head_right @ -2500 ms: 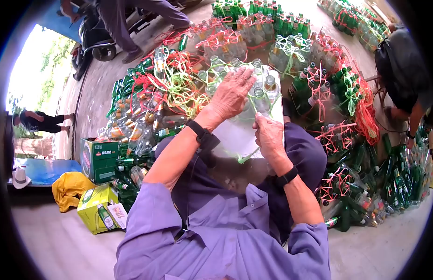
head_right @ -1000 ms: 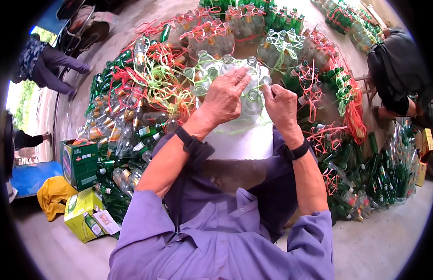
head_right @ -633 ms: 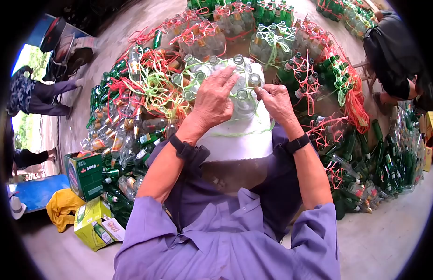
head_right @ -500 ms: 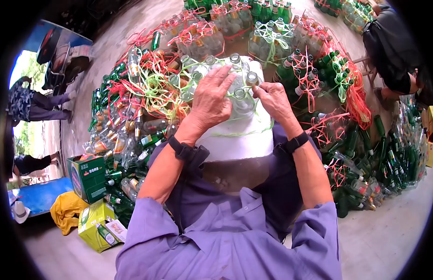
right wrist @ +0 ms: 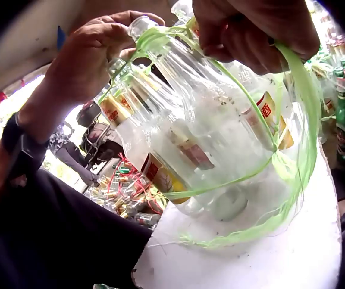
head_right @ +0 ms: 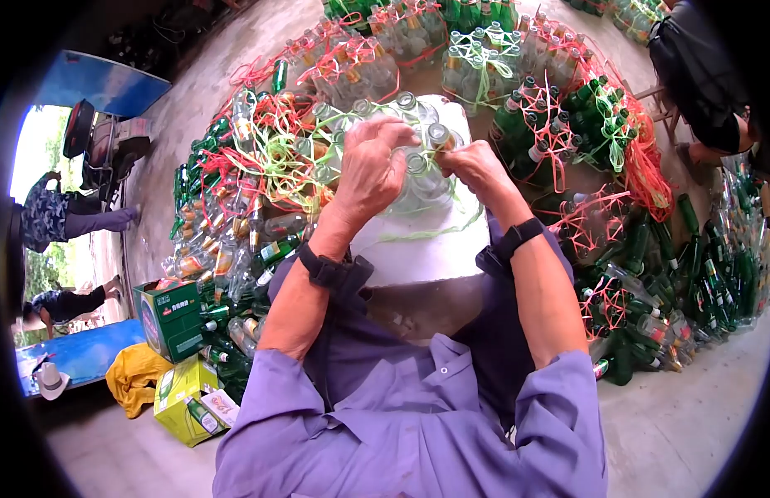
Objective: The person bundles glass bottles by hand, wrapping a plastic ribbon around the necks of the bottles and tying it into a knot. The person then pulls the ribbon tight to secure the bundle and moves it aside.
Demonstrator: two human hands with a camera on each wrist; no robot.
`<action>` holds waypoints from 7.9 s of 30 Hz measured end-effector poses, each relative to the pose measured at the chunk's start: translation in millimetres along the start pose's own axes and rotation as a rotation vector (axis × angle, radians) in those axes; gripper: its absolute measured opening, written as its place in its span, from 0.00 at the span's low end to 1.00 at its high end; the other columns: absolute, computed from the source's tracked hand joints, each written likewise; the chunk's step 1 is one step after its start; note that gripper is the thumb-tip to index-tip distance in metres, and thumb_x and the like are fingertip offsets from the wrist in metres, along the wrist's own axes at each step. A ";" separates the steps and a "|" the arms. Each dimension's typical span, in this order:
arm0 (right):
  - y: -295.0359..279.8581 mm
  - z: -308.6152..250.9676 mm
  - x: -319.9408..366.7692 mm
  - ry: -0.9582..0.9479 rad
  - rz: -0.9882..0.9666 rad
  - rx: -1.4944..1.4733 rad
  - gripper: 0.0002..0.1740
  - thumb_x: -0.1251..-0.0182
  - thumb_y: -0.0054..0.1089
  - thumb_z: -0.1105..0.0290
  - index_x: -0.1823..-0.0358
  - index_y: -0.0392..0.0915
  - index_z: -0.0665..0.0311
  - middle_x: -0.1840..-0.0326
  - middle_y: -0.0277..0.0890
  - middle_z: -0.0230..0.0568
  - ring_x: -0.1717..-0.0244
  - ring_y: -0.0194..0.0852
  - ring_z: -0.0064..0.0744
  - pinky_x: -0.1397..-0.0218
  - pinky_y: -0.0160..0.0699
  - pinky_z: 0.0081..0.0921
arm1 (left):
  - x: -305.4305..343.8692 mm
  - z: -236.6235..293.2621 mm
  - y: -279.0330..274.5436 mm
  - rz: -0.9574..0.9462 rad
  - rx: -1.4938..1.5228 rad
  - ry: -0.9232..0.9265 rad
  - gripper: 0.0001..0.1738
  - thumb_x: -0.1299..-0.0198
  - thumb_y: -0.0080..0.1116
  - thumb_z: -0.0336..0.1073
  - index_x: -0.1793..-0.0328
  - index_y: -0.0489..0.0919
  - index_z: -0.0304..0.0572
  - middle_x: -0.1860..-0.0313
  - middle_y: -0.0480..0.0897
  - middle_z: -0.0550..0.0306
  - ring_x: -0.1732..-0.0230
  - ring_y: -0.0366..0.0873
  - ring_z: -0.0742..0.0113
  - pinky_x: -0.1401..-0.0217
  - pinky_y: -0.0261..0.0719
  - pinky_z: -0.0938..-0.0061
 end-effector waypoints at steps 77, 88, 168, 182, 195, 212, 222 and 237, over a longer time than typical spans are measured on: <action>-1.7 -20.3 5.1 0.040 0.139 -0.080 0.15 0.34 0.65 0.64 0.67 0.86 0.72 0.80 0.69 0.21 0.76 0.57 0.12 0.73 0.56 0.20 | -24.6 -32.2 -26.5 0.029 -0.238 -0.140 0.05 0.42 0.59 0.28 0.62 0.83 0.44 0.68 0.84 0.48 0.60 0.83 0.47 0.55 0.77 0.57; 5.1 -10.8 9.8 0.077 0.254 -0.058 0.17 0.36 0.62 0.62 0.70 0.87 0.72 0.85 0.68 0.31 0.79 0.61 0.18 0.72 0.65 0.23 | -26.2 -43.4 -14.4 0.004 -0.326 -0.288 0.07 0.43 0.61 0.35 0.63 0.90 0.53 0.69 0.87 0.48 0.63 0.86 0.48 0.55 0.78 0.58; 18.8 -49.6 91.3 -0.083 0.080 -0.114 0.21 0.29 0.63 0.67 0.83 0.77 0.67 0.87 0.61 0.21 0.81 0.54 0.10 0.78 0.52 0.21 | 65.0 59.9 5.2 0.105 -0.095 0.117 0.26 0.48 0.64 0.28 0.40 0.78 0.41 0.41 0.78 0.52 0.40 0.73 0.50 0.34 0.66 0.50; 20.5 -38.9 86.5 0.145 0.056 -0.585 0.20 0.31 0.67 0.66 0.82 0.76 0.65 0.87 0.61 0.19 0.88 0.49 0.08 0.84 0.42 0.17 | 84.1 27.8 -14.0 0.240 -0.164 -0.216 0.57 0.47 0.72 0.49 0.18 0.53 0.33 0.18 0.55 0.34 0.15 0.47 0.40 0.16 0.35 0.46; 27.0 -44.2 87.5 0.144 0.010 -0.517 0.21 0.31 0.65 0.68 0.84 0.74 0.64 0.87 0.60 0.19 0.85 0.51 0.08 0.81 0.45 0.18 | 54.3 -14.8 1.7 0.750 0.802 -0.884 0.52 0.44 0.67 0.33 0.20 0.45 0.29 0.35 0.63 0.39 0.37 0.65 0.57 0.32 0.67 0.67; 68.1 -64.1 89.1 -0.164 0.017 -0.002 0.23 0.31 0.62 0.72 0.81 0.61 0.70 0.84 0.45 0.36 0.81 0.44 0.20 0.80 0.50 0.32 | 40.8 -115.6 -0.5 0.206 0.495 -0.428 0.48 0.48 0.63 0.28 0.21 0.53 0.33 0.31 0.65 0.41 0.37 0.72 0.59 0.35 0.75 0.70; 69.4 -62.3 89.5 -0.152 -0.007 0.064 0.19 0.33 0.61 0.72 0.79 0.67 0.75 0.86 0.53 0.46 0.83 0.50 0.23 0.78 0.59 0.34 | 20.4 -18.4 -18.9 0.353 -0.017 -0.682 0.52 0.45 0.64 0.35 0.16 0.50 0.32 0.20 0.57 0.27 0.17 0.51 0.35 0.16 0.49 0.51; 78.1 -50.4 98.9 -0.260 0.084 0.143 0.15 0.35 0.61 0.75 0.79 0.73 0.73 0.81 0.69 0.61 0.80 0.73 0.60 0.76 0.70 0.42 | 26.0 -5.1 7.0 0.343 -0.368 -0.530 0.26 0.29 0.57 0.43 0.31 0.74 0.34 0.33 0.75 0.28 0.25 0.63 0.26 0.26 0.61 0.38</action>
Point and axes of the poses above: each hand's wrist, its own x-axis away from the middle knuckle, its own y-axis out of the palm, z = x × y, the point moved 3 cm from there along -x, towards the middle knuckle
